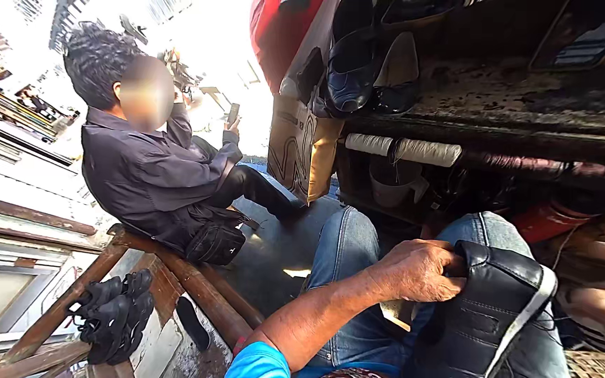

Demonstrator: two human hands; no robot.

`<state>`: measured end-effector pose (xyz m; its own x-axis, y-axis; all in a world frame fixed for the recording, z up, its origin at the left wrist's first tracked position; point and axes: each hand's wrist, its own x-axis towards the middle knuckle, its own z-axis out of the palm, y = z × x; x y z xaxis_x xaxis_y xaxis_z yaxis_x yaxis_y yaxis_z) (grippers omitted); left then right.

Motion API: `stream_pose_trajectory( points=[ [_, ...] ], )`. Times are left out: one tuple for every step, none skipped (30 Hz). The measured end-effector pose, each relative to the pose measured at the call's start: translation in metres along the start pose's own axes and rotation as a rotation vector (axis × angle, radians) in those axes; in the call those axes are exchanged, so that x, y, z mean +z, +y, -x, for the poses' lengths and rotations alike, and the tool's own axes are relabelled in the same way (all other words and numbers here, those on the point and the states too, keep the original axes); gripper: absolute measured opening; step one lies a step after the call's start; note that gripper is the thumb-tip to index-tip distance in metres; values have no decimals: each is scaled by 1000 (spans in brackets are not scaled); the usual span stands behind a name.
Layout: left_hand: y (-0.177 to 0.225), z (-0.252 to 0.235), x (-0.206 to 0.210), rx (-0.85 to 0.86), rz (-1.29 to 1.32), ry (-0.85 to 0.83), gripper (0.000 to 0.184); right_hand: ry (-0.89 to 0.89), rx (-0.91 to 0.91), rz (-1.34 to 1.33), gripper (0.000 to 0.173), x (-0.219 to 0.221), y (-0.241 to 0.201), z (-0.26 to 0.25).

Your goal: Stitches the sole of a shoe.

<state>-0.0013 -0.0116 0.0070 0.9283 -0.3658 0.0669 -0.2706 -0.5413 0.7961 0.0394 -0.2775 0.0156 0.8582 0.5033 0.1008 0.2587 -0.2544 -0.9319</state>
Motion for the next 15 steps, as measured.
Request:
stream_pose_trajectory(
  points=[
    [2,1,2,9,-31,5,20,-48,-13,60,70,13,7,-6],
    [3,4,1,15,-75,16,20,-72,8,111,73,23,8,-10],
    [2,7,-1,18,-132,37,21,-72,31,145,72,31,8,-14],
    [0,9,-6,18,-183,61,25,-66,52,165,72,35,6,-16],
    [0,12,-14,3,-236,75,29,-53,70,184,71,38,3,-17],
    [-1,13,-25,-34,-292,94,34,-40,86,201,71,41,0,-17],
    [-6,13,-35,-87,-345,128,39,-33,98,220,70,42,-3,-17],
    [-14,12,-46,-151,-393,183,43,-34,110,227,69,41,-5,-17],
    [-26,12,-58,-200,-442,257,44,-40,121,226,69,40,-7,-17],
    [-39,13,-68,-230,-479,337,44,-45,129,214,68,38,-8,-16],
    [-51,16,-75,-255,-499,398,46,-49,137,196,68,37,-7,-14],
    [-59,18,-80,-263,-487,440,48,-53,149,177,67,35,-7,-12],
    [-61,19,-81,-257,-426,464,48,-59,166,155,67,34,-7,-11],
    [-56,19,-80,-248,-281,473,45,-68,183,131,66,32,-8,-11],
    [-47,19,-79,-232,-56,472,40,-86,199,103,65,31,-9,-10]
  ],
)
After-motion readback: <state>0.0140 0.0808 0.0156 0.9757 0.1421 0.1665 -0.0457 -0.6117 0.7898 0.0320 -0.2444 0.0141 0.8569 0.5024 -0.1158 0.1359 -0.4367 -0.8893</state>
